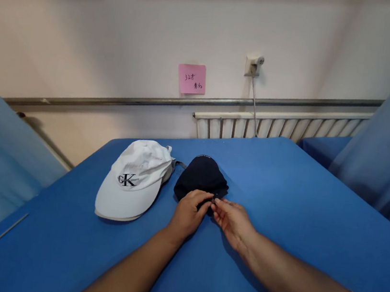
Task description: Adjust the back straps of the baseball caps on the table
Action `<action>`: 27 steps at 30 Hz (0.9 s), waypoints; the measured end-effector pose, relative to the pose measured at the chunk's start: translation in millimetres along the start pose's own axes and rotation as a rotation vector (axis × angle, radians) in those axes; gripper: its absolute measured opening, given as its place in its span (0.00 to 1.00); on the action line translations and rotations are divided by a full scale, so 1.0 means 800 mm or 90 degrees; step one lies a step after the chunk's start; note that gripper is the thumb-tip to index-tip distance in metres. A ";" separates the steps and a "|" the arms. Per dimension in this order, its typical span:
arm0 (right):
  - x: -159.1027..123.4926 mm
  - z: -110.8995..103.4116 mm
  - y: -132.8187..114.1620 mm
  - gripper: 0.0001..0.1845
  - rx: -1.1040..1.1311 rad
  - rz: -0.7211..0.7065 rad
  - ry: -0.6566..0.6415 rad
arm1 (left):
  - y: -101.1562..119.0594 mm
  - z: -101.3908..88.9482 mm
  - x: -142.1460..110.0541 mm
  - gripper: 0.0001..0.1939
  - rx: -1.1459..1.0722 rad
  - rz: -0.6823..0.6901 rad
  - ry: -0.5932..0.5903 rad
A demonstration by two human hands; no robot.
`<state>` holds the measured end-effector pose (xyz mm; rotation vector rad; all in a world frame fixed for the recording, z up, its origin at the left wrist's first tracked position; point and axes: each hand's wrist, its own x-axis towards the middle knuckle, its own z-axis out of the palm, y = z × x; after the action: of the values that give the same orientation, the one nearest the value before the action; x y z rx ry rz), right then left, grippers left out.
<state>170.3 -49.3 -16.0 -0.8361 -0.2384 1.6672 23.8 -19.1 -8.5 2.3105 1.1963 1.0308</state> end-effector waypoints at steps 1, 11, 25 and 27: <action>-0.003 0.001 0.001 0.13 0.007 0.003 -0.003 | 0.000 0.000 0.000 0.10 -0.010 -0.008 -0.002; -0.006 0.007 0.004 0.14 -0.126 -0.043 -0.038 | 0.000 -0.004 0.001 0.08 -0.041 -0.063 0.013; 0.005 0.005 0.009 0.16 -0.252 -0.134 -0.019 | 0.004 -0.002 0.001 0.07 -0.034 -0.061 0.027; 0.005 0.006 0.007 0.17 -0.253 -0.136 -0.025 | 0.006 -0.004 0.002 0.08 -0.042 -0.061 0.029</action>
<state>162.7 -46.4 -17.5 -1.0323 -0.6794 1.4554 24.8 -21.3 -2.8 2.1688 1.2583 1.0780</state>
